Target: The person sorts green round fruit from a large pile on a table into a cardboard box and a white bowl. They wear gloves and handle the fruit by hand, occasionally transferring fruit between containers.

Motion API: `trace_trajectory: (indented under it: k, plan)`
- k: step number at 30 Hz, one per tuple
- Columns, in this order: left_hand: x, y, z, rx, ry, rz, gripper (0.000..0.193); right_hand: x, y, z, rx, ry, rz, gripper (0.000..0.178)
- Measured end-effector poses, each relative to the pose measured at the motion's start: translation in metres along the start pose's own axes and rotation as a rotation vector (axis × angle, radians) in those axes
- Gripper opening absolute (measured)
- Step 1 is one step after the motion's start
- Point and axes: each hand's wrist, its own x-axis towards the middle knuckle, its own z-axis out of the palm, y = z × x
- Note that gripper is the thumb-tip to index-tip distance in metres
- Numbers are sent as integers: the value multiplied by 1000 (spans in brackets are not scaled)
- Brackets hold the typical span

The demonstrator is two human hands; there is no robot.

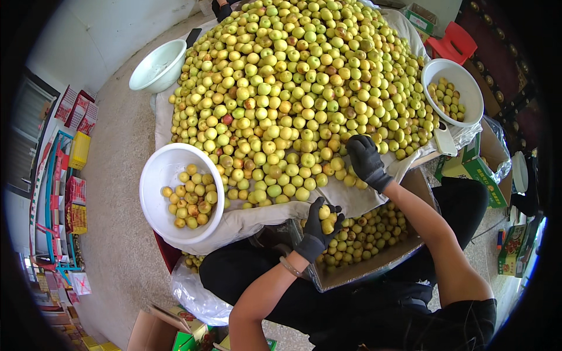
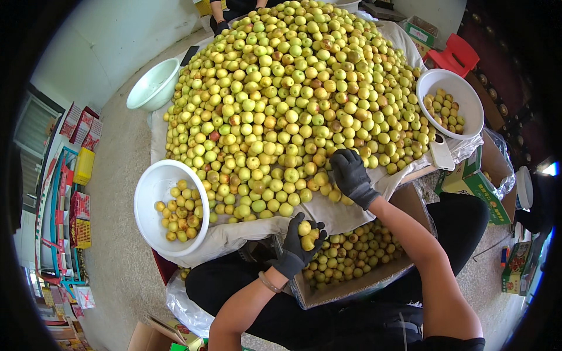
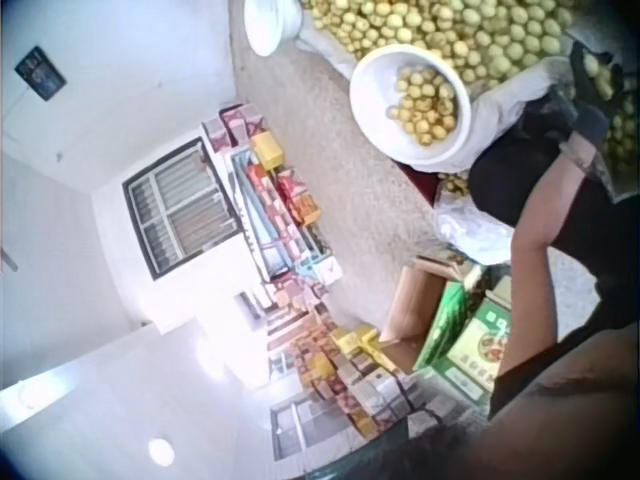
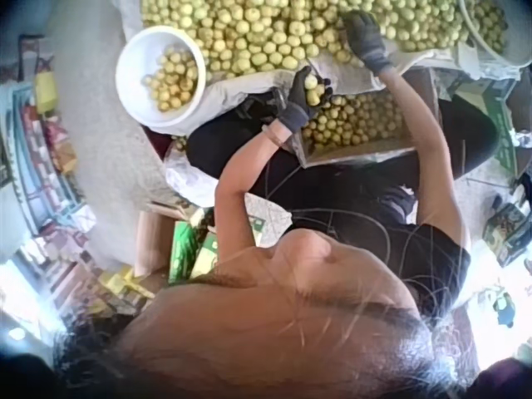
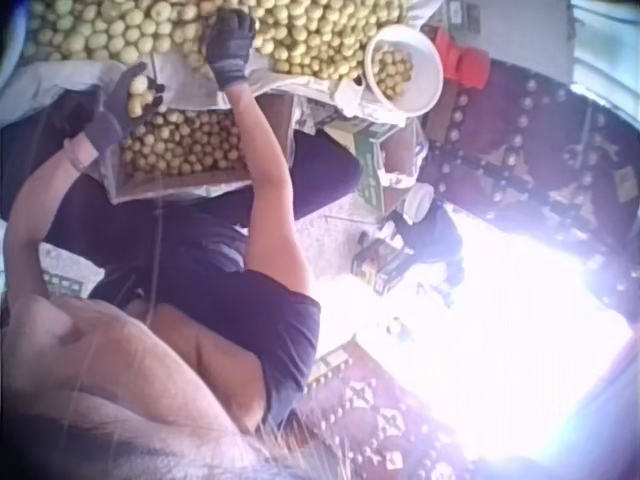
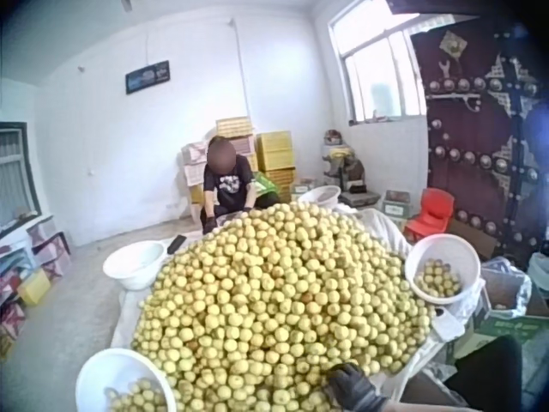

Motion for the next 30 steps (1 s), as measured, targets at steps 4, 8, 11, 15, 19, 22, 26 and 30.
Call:
trace_trajectory:
  k: [4, 8, 11, 15, 19, 22, 26, 30]
  plan:
    - [-4, -2, 5, 37, 29, -10, 33, 26, -43, 16, 59, -112, -66, 31]
    - [-5, -4, 8, 62, 80, 22, 31, 30, -80, 59, -47, -253, -13, 43]
    - [-15, -6, 9, 116, 51, 116, 27, 1, -86, 71, 23, -99, -168, 33]
    - [-12, -16, -22, 115, -23, 148, 25, -15, -82, 40, 126, -69, -421, 23]
    - [-5, -18, -19, 55, 87, 48, 30, 9, -67, 25, -44, -7, -231, 18]
    - [8, -16, -26, 57, 104, 100, 32, 44, -69, 60, -147, -239, -125, 22]
    - [3, -14, -19, 122, 121, 83, 33, 75, -75, 112, -444, -550, 12, 21]
    - [-5, -15, -11, 199, 73, 27, 34, 85, -42, 105, -283, -706, -74, 25]
